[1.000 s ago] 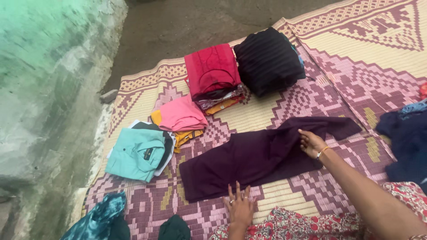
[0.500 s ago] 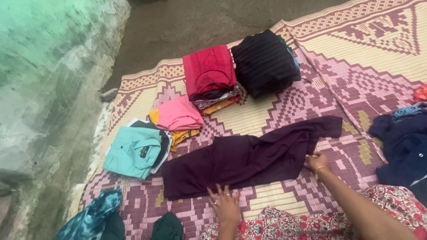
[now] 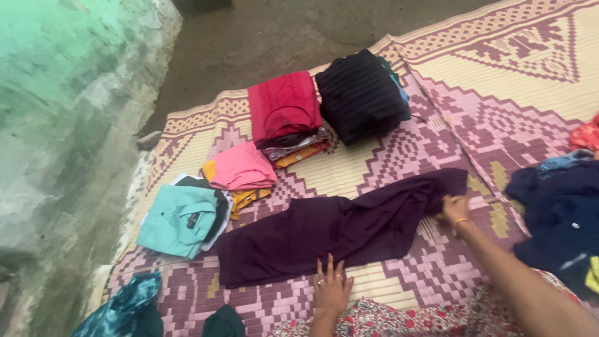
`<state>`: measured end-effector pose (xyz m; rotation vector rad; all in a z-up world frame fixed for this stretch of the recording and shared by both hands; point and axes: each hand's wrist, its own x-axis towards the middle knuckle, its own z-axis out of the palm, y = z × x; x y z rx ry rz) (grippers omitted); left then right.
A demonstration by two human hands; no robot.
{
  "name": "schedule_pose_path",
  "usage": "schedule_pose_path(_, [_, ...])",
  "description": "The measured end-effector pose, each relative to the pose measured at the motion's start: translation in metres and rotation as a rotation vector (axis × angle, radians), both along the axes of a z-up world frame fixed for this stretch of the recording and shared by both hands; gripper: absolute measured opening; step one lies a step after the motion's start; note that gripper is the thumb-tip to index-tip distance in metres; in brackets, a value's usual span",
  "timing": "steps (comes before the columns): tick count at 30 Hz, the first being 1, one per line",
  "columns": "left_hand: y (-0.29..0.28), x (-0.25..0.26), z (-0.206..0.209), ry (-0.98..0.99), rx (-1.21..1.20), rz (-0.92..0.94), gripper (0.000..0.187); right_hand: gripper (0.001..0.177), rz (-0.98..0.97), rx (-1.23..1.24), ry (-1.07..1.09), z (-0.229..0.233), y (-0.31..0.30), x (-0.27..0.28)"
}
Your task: The person sits on a patterned mat and folds several garments one by one, including a blue floral top, a black top, a maroon top, and two pairs of jeans. Each item is smoothed, folded into a compact rectangle, and placed into a growing stack.
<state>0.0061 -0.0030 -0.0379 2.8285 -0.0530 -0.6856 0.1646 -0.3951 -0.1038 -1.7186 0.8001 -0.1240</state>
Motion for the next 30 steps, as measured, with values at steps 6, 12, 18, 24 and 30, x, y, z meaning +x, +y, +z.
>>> schedule_pose_path(6, [-0.006, 0.001, -0.024, -0.042, 0.022, 0.073, 0.068, 0.04, -0.235, -0.546, -0.158, 0.031, -0.108, -0.047])
schedule_pose_path(12, [-0.024, 0.0, -0.015, -0.058, 0.096, 0.124, 0.071, 0.047, 0.089, -1.034, 0.004, 0.014, -0.122, -0.069])
schedule_pose_path(18, [-0.031, 0.002, -0.005, -0.018, 0.072, 0.16, 0.077, 0.056, 0.205, -0.737, -0.33, -0.014, -0.07, -0.007])
schedule_pose_path(24, [-0.038, 0.005, 0.014, 0.11, 0.047, 0.202, 0.085, 0.051, 0.132, -0.416, 0.186, -0.003, -0.072, 0.057])
schedule_pose_path(30, [-0.039, 0.004, 0.014, 0.058, 0.067, 0.196, 0.088, 0.026, 0.204, -0.15, -0.185, 0.033, -0.088, 0.075])
